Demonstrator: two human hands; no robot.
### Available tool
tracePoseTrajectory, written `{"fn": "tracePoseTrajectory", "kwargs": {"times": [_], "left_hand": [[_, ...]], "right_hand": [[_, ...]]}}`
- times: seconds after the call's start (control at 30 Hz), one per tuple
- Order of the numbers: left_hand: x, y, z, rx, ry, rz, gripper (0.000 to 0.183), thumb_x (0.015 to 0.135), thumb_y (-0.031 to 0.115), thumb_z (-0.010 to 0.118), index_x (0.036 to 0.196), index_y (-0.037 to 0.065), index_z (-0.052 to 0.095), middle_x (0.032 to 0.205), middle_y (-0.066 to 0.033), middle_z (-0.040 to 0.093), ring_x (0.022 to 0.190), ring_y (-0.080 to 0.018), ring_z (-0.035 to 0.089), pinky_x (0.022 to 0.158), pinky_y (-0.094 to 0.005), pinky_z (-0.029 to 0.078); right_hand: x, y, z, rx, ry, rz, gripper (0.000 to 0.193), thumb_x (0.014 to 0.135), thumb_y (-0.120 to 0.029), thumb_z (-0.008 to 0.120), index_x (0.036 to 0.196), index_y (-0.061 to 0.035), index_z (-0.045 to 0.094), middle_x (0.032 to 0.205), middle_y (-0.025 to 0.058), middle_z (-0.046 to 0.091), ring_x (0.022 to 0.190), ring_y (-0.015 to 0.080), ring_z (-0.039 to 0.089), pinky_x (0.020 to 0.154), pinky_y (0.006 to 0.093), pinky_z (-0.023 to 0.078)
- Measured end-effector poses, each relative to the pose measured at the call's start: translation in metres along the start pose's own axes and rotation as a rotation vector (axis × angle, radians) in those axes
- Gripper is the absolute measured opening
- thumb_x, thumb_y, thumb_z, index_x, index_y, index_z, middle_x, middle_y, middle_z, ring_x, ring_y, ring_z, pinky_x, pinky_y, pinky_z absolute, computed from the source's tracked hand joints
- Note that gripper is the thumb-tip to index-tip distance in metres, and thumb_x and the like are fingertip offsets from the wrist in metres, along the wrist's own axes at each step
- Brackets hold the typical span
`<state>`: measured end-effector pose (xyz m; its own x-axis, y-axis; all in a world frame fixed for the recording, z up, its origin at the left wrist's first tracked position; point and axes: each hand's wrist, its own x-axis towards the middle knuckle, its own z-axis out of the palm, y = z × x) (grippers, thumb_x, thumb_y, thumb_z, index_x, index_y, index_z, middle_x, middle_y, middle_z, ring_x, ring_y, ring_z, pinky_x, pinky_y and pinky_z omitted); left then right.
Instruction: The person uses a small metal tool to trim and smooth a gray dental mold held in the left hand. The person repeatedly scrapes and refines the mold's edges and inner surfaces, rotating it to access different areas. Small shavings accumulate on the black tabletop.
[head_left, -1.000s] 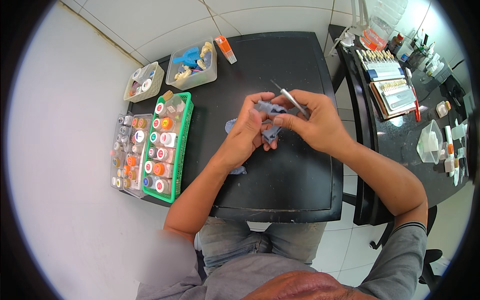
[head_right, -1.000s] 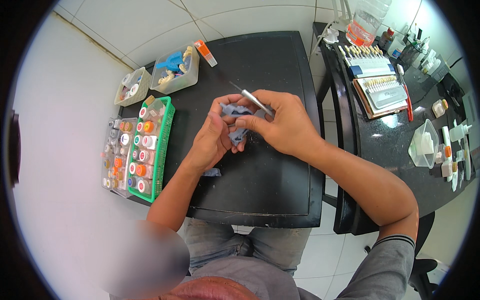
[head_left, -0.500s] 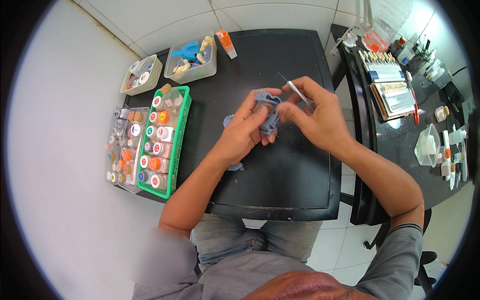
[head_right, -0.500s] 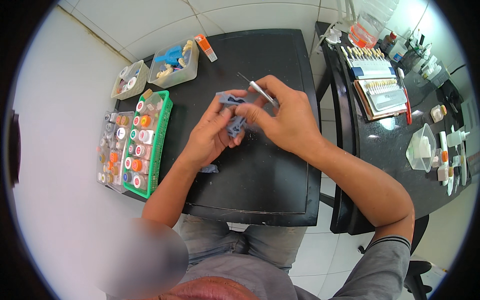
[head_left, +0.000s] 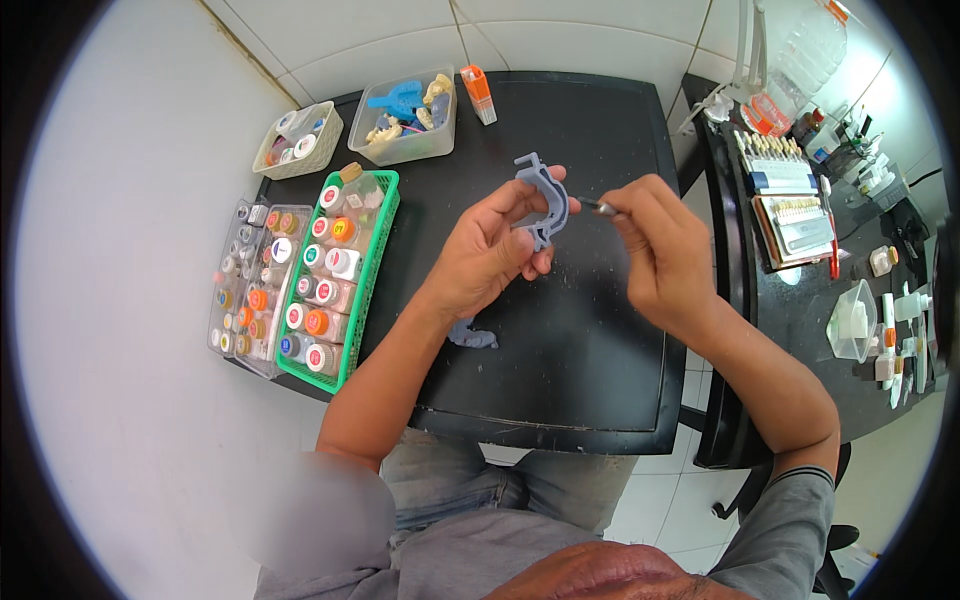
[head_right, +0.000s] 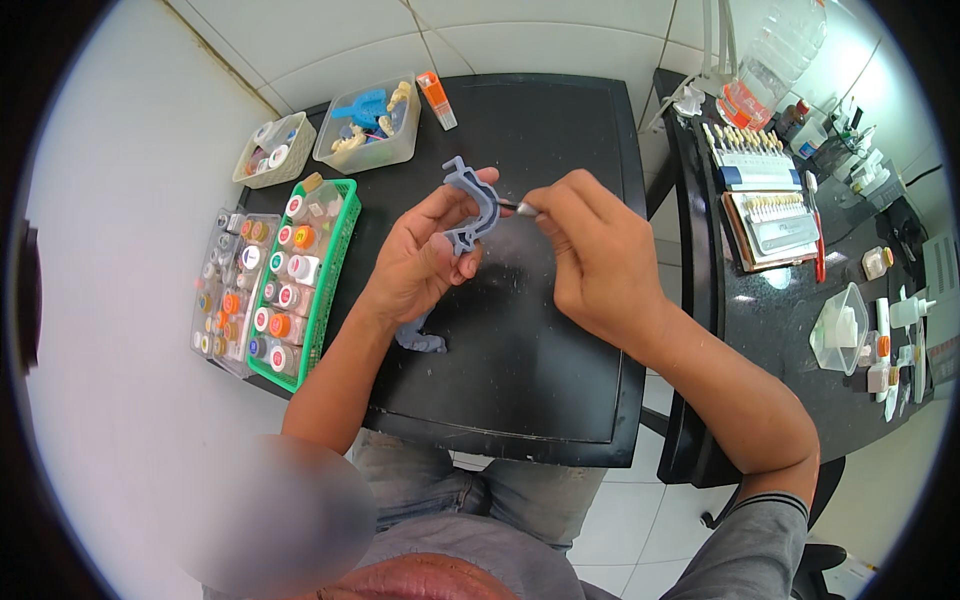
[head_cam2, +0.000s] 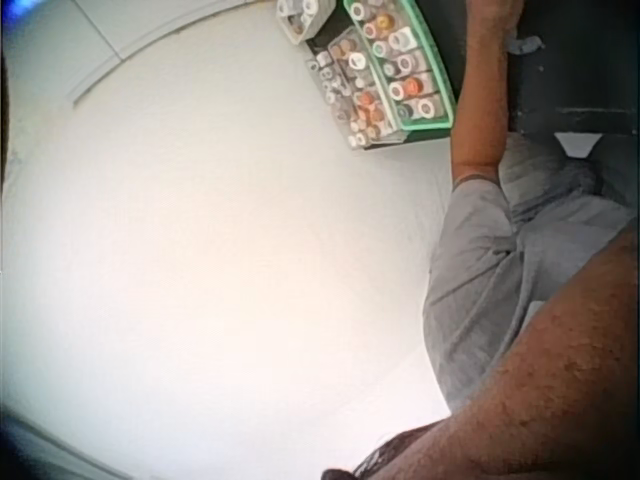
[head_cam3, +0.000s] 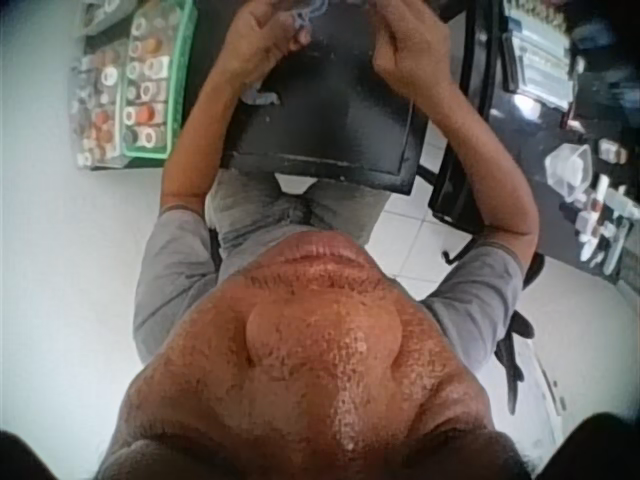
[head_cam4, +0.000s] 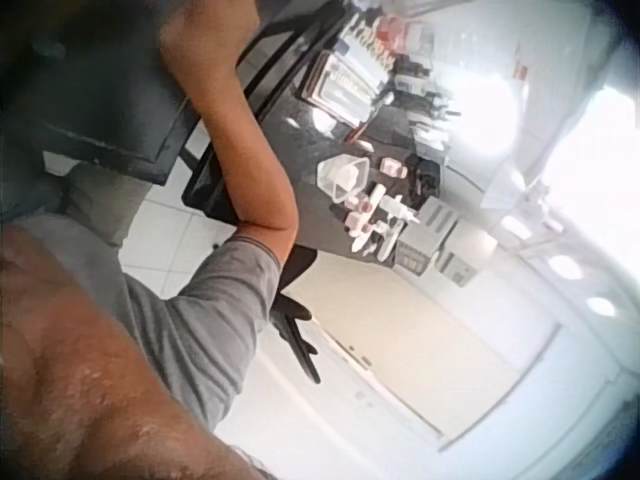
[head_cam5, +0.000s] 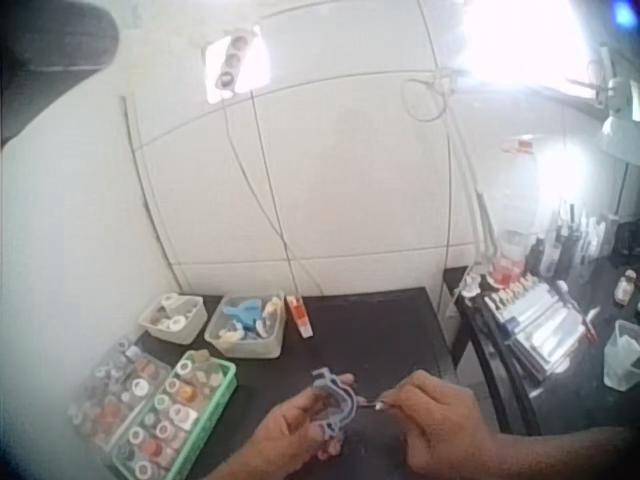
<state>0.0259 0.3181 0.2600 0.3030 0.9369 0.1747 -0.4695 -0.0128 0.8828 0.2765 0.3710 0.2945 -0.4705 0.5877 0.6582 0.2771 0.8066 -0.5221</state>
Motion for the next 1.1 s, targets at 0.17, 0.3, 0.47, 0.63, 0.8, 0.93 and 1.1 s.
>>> {"fn": "tracePoseTrajectory", "kwargs": {"times": [0.17,0.3,0.47,0.63,0.8,0.93,1.1], "left_hand": [[0.007,-0.011,-0.008,-0.002,-0.017,0.051,0.095,0.102,0.050,0.084,0.172,0.002,0.042,0.146,-0.0105,0.069,0.093,-0.0085,0.065,0.073,-0.0211,0.049],[0.013,-0.007,0.011,0.011,0.082,0.043,0.108,0.096,0.056,0.089,0.171,-0.004,0.041,0.145,-0.0099,0.069,0.099,-0.0039,0.063,0.075,-0.0177,0.050],[0.016,-0.007,0.022,0.063,0.099,0.027,0.110,0.098,0.062,0.084,0.171,-0.007,0.040,0.142,-0.0103,0.069,0.107,-0.0030,0.065,0.077,-0.0162,0.051],[0.017,-0.012,0.019,0.139,0.091,-0.005,0.106,0.102,0.069,0.076,0.167,-0.009,0.045,0.135,-0.0111,0.073,0.108,-0.0045,0.068,0.075,-0.0167,0.051],[0.017,-0.015,0.021,0.149,0.120,-0.010,0.102,0.100,0.068,0.079,0.162,-0.009,0.051,0.130,-0.0103,0.075,0.105,-0.0047,0.068,0.073,-0.0175,0.051],[0.018,-0.018,0.020,0.139,0.125,-0.015,0.102,0.097,0.067,0.082,0.159,-0.009,0.054,0.129,-0.0101,0.074,0.102,-0.0046,0.068,0.071,-0.0179,0.050],[0.019,-0.019,0.023,0.105,0.151,-0.030,0.097,0.096,0.063,0.086,0.155,-0.010,0.058,0.127,-0.0104,0.074,0.093,-0.0044,0.065,0.067,-0.0189,0.050]], "right_hand": [[0.007,-0.019,-0.010,-0.362,-0.079,-0.164,0.025,0.092,-0.006,0.077,0.117,-0.0103,0.078,0.086,0.0032,0.058,0.072,0.0233,0.065,0.064,0.0390,0.051],[0.002,-0.015,-0.018,-0.521,-0.104,-0.224,0.031,0.092,-0.015,0.080,0.123,-0.0127,0.081,0.086,0.0006,0.056,0.069,0.0185,0.064,0.062,0.0363,0.048],[-0.004,-0.012,-0.025,-0.577,-0.155,-0.260,0.028,0.092,-0.018,0.080,0.119,-0.0139,0.081,0.084,-0.0004,0.055,0.068,0.0169,0.064,0.060,0.0353,0.048],[-0.009,-0.009,-0.027,-0.544,-0.155,-0.292,0.027,0.091,-0.020,0.079,0.118,-0.0142,0.081,0.082,-0.0011,0.055,0.066,0.0162,0.064,0.058,0.0340,0.047],[-0.012,-0.012,-0.028,-0.537,-0.139,-0.306,0.029,0.092,-0.021,0.079,0.120,-0.0142,0.083,0.082,-0.0013,0.054,0.066,0.0145,0.063,0.057,0.0330,0.046],[-0.013,-0.010,-0.028,-0.547,-0.132,-0.312,0.028,0.092,-0.023,0.079,0.118,-0.0133,0.083,0.081,-0.0017,0.053,0.066,0.0136,0.061,0.056,0.0326,0.045],[-0.014,-0.009,-0.029,-0.551,-0.137,-0.321,0.028,0.092,-0.023,0.079,0.118,-0.0123,0.083,0.081,-0.0018,0.053,0.066,0.0135,0.061,0.056,0.0319,0.045]]}}
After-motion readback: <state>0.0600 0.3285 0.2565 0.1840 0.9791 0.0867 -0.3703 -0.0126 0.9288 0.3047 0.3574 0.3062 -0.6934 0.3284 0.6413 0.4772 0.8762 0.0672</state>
